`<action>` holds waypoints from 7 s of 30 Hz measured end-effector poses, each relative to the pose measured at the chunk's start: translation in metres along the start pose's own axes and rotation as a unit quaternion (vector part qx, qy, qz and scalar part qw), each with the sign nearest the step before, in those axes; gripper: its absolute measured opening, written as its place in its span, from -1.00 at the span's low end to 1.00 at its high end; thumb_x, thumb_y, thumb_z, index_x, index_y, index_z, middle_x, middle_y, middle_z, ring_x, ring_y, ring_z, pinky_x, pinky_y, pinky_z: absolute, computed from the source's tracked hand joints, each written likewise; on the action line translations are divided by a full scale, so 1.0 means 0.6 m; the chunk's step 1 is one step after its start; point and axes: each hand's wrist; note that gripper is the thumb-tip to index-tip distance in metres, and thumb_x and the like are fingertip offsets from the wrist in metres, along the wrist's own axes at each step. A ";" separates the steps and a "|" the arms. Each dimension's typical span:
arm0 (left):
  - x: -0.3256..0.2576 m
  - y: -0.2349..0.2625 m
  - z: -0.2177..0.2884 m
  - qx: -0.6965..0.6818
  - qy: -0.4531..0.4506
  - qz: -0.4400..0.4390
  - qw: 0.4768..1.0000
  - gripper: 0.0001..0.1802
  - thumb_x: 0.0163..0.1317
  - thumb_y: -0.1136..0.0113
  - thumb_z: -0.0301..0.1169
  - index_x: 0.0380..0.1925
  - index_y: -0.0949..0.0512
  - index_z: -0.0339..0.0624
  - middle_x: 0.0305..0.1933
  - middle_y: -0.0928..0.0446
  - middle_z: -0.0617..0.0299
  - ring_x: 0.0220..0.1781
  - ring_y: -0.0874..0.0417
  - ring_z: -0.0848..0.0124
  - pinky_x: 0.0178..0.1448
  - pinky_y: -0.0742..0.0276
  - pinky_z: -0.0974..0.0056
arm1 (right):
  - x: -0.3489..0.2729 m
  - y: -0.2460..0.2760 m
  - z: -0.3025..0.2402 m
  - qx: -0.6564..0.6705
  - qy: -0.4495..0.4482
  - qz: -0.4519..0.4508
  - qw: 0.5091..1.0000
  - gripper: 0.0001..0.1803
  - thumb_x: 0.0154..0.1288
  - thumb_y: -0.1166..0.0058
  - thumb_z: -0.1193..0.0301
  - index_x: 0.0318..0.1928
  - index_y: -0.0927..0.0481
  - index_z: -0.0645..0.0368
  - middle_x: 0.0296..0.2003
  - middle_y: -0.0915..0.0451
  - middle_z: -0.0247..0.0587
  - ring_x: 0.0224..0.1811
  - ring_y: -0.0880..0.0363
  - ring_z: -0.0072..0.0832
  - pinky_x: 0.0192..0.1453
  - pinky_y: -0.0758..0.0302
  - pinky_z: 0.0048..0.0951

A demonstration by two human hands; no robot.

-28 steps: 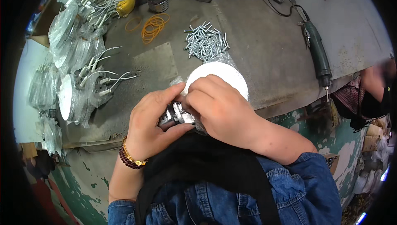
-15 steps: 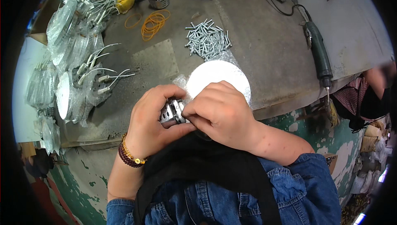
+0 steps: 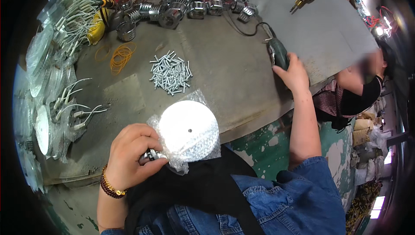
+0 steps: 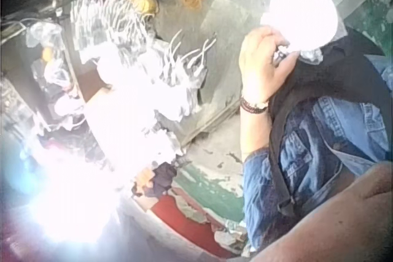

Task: Assembling the metal components of a round light fixture using a pneumatic screwdriver and screws.

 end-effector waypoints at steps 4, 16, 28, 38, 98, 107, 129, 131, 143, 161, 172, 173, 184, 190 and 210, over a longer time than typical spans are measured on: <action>-0.004 -0.001 -0.004 -0.011 0.004 0.009 1.000 -0.66 -0.20 -0.58 -0.44 -0.39 -0.61 -0.10 -0.16 -0.64 0.20 -0.05 -0.66 0.12 0.03 -0.57 0.11 | 0.006 0.001 0.022 0.061 -0.054 -0.106 0.991 -0.18 0.16 -0.40 0.18 0.35 -0.36 0.25 0.20 -0.58 0.08 0.17 -0.59 0.08 0.23 -0.54 -0.05; -0.005 -0.002 -0.014 0.035 0.029 0.031 0.999 -0.75 -0.06 -0.51 -0.40 -0.38 -0.61 -0.07 -0.14 -0.64 0.23 -0.08 -0.67 0.17 0.05 -0.57 0.15 | -0.190 0.002 -0.217 0.924 -0.014 -0.353 0.149 -0.53 0.29 -0.39 0.17 0.16 -0.57 -0.11 0.09 -0.61 -0.35 0.24 -0.55 -0.40 0.57 -0.11 0.41; -0.009 -0.004 -0.014 0.007 0.020 0.043 0.999 -0.72 -0.12 -0.51 -0.42 -0.38 -0.60 -0.05 -0.16 -0.64 0.27 -0.08 -0.67 0.18 0.07 -0.57 0.15 | -0.238 -0.048 -0.251 0.939 -0.152 -0.286 0.116 -0.62 0.28 -0.40 0.22 0.09 -0.62 -0.15 0.07 -0.62 -0.34 0.13 -0.59 -0.44 0.58 -0.08 0.35; -0.009 -0.008 -0.016 0.004 0.008 0.047 0.999 -0.68 -0.22 -0.52 -0.49 -0.40 -0.60 -0.10 -0.14 -0.65 0.18 -0.08 -0.67 0.13 0.03 -0.56 0.14 | -0.241 -0.042 -0.253 0.943 -0.130 -0.279 0.130 -0.61 0.28 -0.39 0.24 0.10 -0.62 -0.16 0.05 -0.61 -0.34 0.13 -0.59 -0.44 0.58 -0.10 0.34; -0.013 -0.014 -0.010 0.023 0.045 0.079 0.996 -0.38 -0.18 -0.55 -0.42 -0.01 -0.58 -0.18 -0.10 -0.68 0.12 -0.04 -0.70 0.09 0.07 -0.62 0.12 | -0.221 -0.045 -0.271 0.950 -0.114 -0.261 0.124 -0.53 0.24 -0.43 0.21 0.15 -0.62 -0.12 0.04 -0.60 -0.24 0.15 -0.55 -0.37 0.59 -0.19 0.06; -0.013 -0.013 -0.012 0.012 0.040 0.082 0.996 -0.38 -0.20 -0.55 -0.44 -0.02 -0.57 -0.18 -0.10 -0.67 0.10 -0.05 -0.70 0.09 0.06 -0.62 0.12 | -0.229 -0.052 -0.274 0.952 -0.129 -0.258 0.106 -0.57 0.26 -0.42 0.26 0.12 -0.64 -0.09 0.03 -0.60 -0.24 0.12 -0.56 -0.36 0.60 -0.18 0.04; -0.054 0.057 -0.011 -0.566 0.392 0.004 0.725 -0.53 0.48 -0.06 -0.06 0.02 -0.51 -0.30 -0.26 -0.69 -0.04 -0.43 -0.75 0.27 -0.40 -0.69 0.33 | -0.009 0.000 -0.112 0.057 0.166 -0.016 0.984 -0.24 0.16 -0.41 0.05 0.28 -0.46 0.17 0.12 -0.61 -0.02 0.04 -0.63 -0.06 0.15 -0.57 -0.18; -0.057 0.058 -0.028 -0.633 0.453 -0.022 0.627 -0.41 0.55 0.12 0.05 0.01 -0.51 -0.35 -0.29 -0.70 -0.21 -0.52 -0.76 0.15 -0.56 -0.67 0.32 | -0.016 -0.025 -0.119 0.028 0.186 0.020 0.982 -0.30 0.16 -0.41 0.09 0.24 -0.50 0.13 0.06 -0.62 -0.09 0.16 -0.57 -0.09 0.20 -0.54 -0.16; -0.039 0.073 0.022 0.183 0.079 0.101 0.975 -0.62 -0.01 -0.50 -0.39 -0.16 -0.65 -0.18 -0.09 -0.64 0.07 -0.01 -0.61 0.04 0.09 -0.52 0.05 | -0.102 -0.024 -0.335 0.182 0.305 -0.170 0.919 -0.81 0.28 -0.17 0.35 -0.26 -0.65 0.25 -0.25 -0.68 0.01 -0.15 -0.70 -0.02 0.00 -0.60 -0.04; -0.048 -0.012 -0.019 0.001 0.110 0.137 0.984 -0.24 -0.21 -0.62 -0.39 0.11 -0.54 -0.22 -0.04 -0.64 0.09 0.00 -0.66 0.13 0.13 -0.56 0.12 | -0.236 0.007 -0.424 0.387 0.485 -0.085 0.779 -0.77 0.03 -0.19 0.53 -0.23 -0.54 0.26 -0.30 -0.51 -0.08 -0.17 -0.55 -0.12 -0.10 -0.52 -0.17; -0.043 -0.017 -0.024 -0.007 0.084 0.157 0.984 -0.23 -0.20 -0.60 -0.43 0.14 -0.55 -0.21 -0.03 -0.65 0.08 0.00 -0.67 0.14 0.13 -0.58 0.14 | -0.245 0.004 -0.426 0.499 0.404 -0.078 0.763 -0.82 0.13 -0.21 0.54 -0.20 -0.66 0.14 -0.35 -0.67 -0.19 -0.29 -0.64 -0.18 -0.12 -0.54 -0.23; -0.043 -0.018 -0.023 -0.008 0.085 0.157 0.984 -0.23 -0.20 -0.60 -0.43 0.14 -0.55 -0.21 -0.03 -0.65 0.08 0.00 -0.67 0.14 0.13 -0.58 0.14 | -0.236 0.016 -0.421 0.519 0.377 -0.132 0.756 -0.82 0.19 -0.21 0.53 -0.17 -0.68 0.16 -0.34 -0.70 -0.16 -0.31 -0.67 -0.18 -0.14 -0.56 -0.24; -0.041 -0.012 -0.024 -0.020 0.076 0.139 0.987 -0.27 -0.18 -0.58 -0.45 0.11 -0.56 -0.20 -0.16 -0.68 0.21 0.00 -0.67 0.14 0.15 -0.56 0.11 | -0.234 0.043 -0.375 0.396 0.432 -0.153 0.796 -0.82 0.07 -0.38 0.44 -0.30 -0.67 0.14 -0.38 -0.62 -0.27 -0.28 -0.61 -0.24 -0.15 -0.50 -0.26; -0.041 -0.004 -0.023 -0.050 0.077 0.115 0.989 -0.22 -0.20 -0.54 -0.47 0.16 -0.53 -0.21 -0.12 -0.67 0.17 0.02 -0.65 0.12 0.19 -0.53 0.12 | -0.237 0.048 -0.381 0.406 0.448 -0.164 0.779 -0.82 0.08 -0.38 0.42 -0.29 -0.66 0.07 -0.37 -0.56 -0.33 -0.24 -0.58 -0.28 -0.07 -0.47 -0.29; -0.039 -0.009 -0.021 -0.012 0.081 0.124 0.989 -0.26 -0.23 -0.66 -0.32 0.05 -0.58 -0.20 -0.15 -0.68 0.21 -0.04 -0.66 0.16 0.12 -0.55 0.11 | -0.106 -0.019 -0.330 0.210 0.253 -0.211 0.920 -0.81 0.26 -0.25 0.32 -0.25 -0.65 0.19 -0.26 -0.69 -0.09 -0.20 -0.67 -0.08 -0.07 -0.57 -0.12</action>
Point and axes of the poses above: each hand's wrist, its own x-axis towards the middle knuckle, its own y-axis out of the back of the hand, z = x × y
